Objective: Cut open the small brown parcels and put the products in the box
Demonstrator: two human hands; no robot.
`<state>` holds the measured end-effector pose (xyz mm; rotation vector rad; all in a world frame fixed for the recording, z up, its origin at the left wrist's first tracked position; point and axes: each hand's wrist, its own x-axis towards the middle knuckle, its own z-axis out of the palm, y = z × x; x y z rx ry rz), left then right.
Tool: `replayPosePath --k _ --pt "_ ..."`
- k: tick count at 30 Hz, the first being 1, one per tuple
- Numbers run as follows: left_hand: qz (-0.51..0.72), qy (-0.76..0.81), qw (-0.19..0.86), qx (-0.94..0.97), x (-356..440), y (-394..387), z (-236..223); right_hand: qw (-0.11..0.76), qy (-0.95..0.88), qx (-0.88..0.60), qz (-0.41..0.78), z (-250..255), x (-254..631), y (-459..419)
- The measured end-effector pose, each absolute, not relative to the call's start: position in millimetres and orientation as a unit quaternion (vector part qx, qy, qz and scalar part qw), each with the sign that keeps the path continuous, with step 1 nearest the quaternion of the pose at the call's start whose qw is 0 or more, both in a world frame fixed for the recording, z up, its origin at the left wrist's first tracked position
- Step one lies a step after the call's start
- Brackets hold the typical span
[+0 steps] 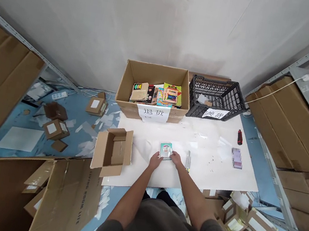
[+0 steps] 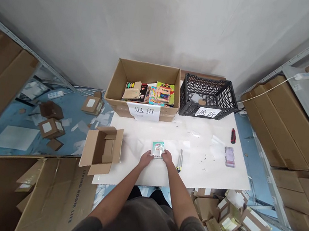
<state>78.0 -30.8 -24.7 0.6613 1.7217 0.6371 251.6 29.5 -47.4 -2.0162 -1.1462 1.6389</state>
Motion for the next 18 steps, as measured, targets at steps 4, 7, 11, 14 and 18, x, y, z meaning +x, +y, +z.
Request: replayPosePath --k 4,7,11,14,18 --pt "0.247 0.726 0.595 0.242 73.1 0.1 -41.4 0.128 -0.363 -0.712 0.588 -59.7 244.6 37.2" --pt "0.254 0.696 0.632 0.227 62.2 3.6 -42.4 0.130 -0.342 -0.693 0.621 -53.0 244.6 36.6" --pt "0.282 0.650 0.670 0.221 48.8 1.1 -19.7 0.187 -0.325 -0.595 0.711 -16.2 257.8 40.7" --pt "0.338 0.581 0.704 0.230 41.1 4.4 15.9 0.229 -0.355 -0.498 0.758 28.4 272.9 52.6" --pt "0.425 0.433 0.739 0.292 32.5 19.5 89.2 0.261 -0.419 -0.403 0.771 102.1 289.7 77.3"
